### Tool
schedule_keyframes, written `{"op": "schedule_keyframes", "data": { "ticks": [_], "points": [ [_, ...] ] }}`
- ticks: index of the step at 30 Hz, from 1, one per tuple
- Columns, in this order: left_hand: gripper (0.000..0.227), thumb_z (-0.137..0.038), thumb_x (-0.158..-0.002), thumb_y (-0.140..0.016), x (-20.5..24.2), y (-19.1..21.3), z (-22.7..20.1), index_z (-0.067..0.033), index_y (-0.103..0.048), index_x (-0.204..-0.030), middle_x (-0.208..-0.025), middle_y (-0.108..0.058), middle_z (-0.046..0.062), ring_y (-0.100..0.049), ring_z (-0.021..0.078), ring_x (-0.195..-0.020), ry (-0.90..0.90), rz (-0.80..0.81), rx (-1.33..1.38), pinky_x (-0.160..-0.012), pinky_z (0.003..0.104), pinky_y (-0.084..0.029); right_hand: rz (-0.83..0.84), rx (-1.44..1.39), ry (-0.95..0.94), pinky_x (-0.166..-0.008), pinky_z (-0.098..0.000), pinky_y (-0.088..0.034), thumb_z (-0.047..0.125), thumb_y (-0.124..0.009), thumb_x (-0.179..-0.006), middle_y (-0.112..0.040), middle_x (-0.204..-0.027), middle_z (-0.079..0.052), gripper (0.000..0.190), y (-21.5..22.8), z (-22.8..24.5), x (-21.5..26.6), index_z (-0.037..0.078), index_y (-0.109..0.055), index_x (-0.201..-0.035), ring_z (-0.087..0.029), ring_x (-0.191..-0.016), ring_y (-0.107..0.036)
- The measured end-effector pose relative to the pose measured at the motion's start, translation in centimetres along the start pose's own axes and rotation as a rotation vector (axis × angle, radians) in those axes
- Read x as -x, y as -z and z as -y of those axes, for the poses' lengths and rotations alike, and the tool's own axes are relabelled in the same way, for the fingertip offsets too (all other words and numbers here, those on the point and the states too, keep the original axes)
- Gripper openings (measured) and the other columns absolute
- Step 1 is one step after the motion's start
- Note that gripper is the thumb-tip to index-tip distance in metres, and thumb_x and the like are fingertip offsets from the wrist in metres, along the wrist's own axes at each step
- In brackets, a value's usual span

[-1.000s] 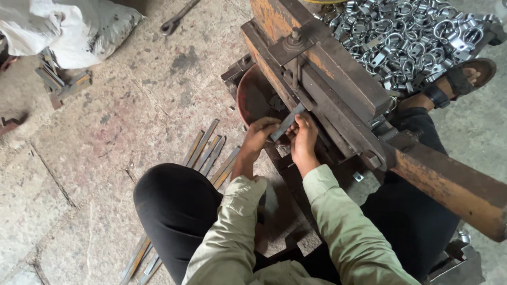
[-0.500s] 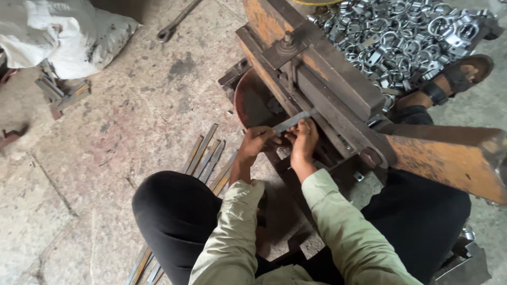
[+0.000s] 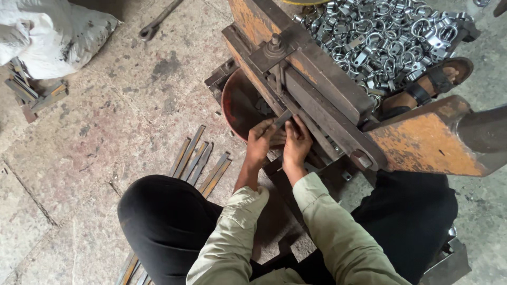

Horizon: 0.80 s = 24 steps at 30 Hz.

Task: The person sits on the floor and operates a manual metal press to cut flat metal bars. They repeatedly pick up a bar, insert it into the press, and pull a lever to cut a small piece, which falls into a container below. The person handles the metal bars by hand and uses the lever to actuate the cutting mechanism.

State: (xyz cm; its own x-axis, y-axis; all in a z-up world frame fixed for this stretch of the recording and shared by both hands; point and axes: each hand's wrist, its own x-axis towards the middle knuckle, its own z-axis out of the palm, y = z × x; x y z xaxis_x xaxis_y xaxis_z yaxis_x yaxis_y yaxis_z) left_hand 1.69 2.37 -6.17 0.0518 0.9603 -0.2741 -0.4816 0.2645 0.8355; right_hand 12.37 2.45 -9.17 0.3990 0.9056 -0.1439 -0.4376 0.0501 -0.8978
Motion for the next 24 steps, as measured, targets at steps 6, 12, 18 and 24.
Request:
{"op": "schedule_keyframes", "data": {
  "ticks": [6,12,18,24],
  "points": [
    [0.030,-0.009,-0.105,-0.057,-0.8,0.2,1.0,0.0092,-0.064,-0.128,-0.089,-0.074,0.010,-0.071,0.0157,-0.074,-0.097,-0.014,-0.042,-0.071,0.029,-0.059,-0.014,-0.041,-0.054,-0.085,-0.0268,-0.054,-0.002,-0.070,-0.097,-0.072,-0.118,-0.012,0.038,-0.7,0.6,0.1,-0.003,-0.067,-0.135,-0.012,-0.097,-0.067],
    [0.029,-0.007,-0.104,-0.058,-1.3,0.0,1.1,0.0111,-0.065,-0.126,-0.087,-0.073,0.009,-0.069,0.0142,-0.073,-0.123,-0.005,-0.052,-0.070,0.029,-0.059,0.001,-0.106,-0.092,-0.079,-0.0277,-0.060,-0.002,-0.067,-0.097,-0.073,-0.118,-0.011,0.039,-1.2,1.4,0.3,-0.002,-0.064,-0.136,-0.013,-0.093,-0.069],
    [0.029,-0.007,-0.104,-0.057,-1.3,-0.2,0.6,0.0117,-0.065,-0.125,-0.088,-0.074,0.009,-0.070,0.0137,-0.074,-0.136,-0.011,-0.038,-0.072,0.028,-0.059,-0.009,-0.094,-0.079,-0.076,-0.0281,-0.061,-0.002,-0.069,-0.096,-0.072,-0.120,-0.011,0.039,-1.3,0.8,0.0,-0.003,-0.065,-0.135,-0.013,-0.091,-0.069],
    [0.030,-0.008,-0.105,-0.055,-0.7,-0.9,-0.8,0.0110,-0.066,-0.126,-0.088,-0.074,0.008,-0.071,0.0130,-0.075,-0.139,-0.003,-0.045,-0.074,0.027,-0.059,-0.023,-0.034,-0.081,-0.075,-0.0248,-0.058,0.007,-0.072,-0.096,-0.073,-0.115,-0.012,0.039,-0.5,0.2,-0.2,-0.005,-0.065,-0.133,-0.013,-0.090,-0.069]
  ]
}}
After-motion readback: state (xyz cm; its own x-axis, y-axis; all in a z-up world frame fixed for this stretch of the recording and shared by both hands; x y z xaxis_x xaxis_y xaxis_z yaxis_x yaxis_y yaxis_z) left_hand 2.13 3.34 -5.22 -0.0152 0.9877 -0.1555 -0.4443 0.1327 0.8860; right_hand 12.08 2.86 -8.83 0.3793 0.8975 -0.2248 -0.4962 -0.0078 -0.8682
